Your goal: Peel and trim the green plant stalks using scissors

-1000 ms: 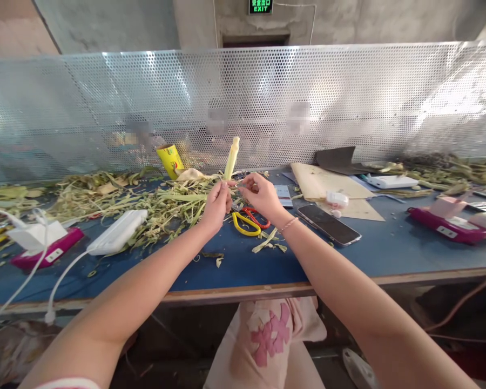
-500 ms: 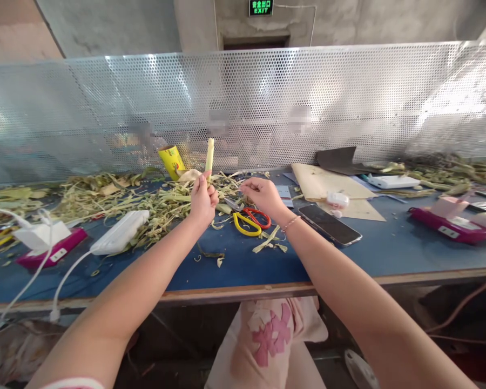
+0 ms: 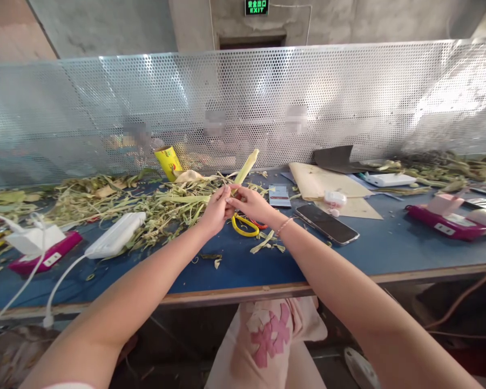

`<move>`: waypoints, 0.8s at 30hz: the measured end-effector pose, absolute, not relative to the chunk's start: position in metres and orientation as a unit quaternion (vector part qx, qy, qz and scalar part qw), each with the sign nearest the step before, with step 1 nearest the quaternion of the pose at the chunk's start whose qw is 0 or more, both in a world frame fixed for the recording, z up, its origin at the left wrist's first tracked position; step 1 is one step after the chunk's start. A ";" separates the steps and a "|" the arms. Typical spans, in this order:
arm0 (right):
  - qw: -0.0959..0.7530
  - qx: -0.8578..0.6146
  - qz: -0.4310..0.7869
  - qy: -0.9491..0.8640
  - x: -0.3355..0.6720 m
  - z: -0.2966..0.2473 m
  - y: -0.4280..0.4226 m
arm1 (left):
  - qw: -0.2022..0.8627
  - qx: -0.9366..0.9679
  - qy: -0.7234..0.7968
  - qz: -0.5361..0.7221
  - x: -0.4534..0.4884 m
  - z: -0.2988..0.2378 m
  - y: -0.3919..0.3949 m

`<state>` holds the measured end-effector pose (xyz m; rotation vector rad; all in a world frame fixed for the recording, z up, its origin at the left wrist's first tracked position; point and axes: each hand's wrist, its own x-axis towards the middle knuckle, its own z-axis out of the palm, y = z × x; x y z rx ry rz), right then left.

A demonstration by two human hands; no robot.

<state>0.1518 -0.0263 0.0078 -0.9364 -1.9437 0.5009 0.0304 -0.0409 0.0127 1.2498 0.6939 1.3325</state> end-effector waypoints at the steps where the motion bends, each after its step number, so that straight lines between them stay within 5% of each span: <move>1: 0.453 -0.379 0.208 -0.780 0.152 0.007 -0.025 | 0.568 0.530 0.291 0.559 0.031 0.013 -0.042; 10: 0.528 -0.329 0.320 -0.714 0.149 0.002 -0.015 | 0.602 0.535 0.275 0.524 0.030 0.016 -0.044; 17: 0.507 -0.317 0.385 -0.703 0.145 -0.004 -0.012 | 0.607 0.516 0.280 0.536 0.031 0.016 -0.046; 24: 0.517 -0.391 0.185 -0.739 0.155 0.005 -0.014 | 0.492 0.562 0.369 0.554 0.029 0.011 -0.032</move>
